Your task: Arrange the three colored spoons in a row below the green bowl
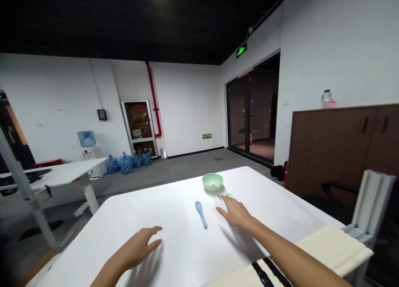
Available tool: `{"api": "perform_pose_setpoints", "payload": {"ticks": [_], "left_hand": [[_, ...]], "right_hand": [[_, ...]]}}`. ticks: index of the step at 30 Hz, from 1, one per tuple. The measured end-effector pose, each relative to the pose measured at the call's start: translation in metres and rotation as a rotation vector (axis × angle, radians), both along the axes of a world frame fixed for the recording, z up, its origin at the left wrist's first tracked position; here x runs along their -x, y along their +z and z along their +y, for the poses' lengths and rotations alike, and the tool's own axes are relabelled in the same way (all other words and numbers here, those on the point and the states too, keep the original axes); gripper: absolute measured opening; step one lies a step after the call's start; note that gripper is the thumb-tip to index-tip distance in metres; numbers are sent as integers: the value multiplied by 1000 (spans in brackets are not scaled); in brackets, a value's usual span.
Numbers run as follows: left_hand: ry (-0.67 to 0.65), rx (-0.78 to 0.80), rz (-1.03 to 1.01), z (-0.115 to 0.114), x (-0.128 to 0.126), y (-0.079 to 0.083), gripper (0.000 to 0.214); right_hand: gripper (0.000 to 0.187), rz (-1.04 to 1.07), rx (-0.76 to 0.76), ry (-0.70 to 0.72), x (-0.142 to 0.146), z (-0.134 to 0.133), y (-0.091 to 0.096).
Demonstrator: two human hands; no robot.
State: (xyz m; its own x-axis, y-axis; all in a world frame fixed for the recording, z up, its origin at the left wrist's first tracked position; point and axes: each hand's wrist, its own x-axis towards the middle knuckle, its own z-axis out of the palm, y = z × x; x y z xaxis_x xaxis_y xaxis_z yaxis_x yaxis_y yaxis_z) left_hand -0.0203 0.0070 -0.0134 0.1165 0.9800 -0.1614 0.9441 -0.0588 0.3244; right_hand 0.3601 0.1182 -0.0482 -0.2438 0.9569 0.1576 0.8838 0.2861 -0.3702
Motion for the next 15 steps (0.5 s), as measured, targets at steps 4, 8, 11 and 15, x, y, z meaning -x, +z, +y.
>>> {"api": "perform_pose_setpoints", "payload": {"ticks": [4,8,11,15], "left_hand": [[3,-2,3,-2,-2,3,59],[8,-1,10,-2,-4,3,59],[6,-3,5,-2,-3,1,60],[9,-6,-5,0,-1,-2,60]], "right_hand": [[69,11,-42,5,1,8,0],[55,-30,-83,-59,3,37,14],[49,-65,-65,-148,8,70,29],[44,-130,-16,-227,20,116,39]]}}
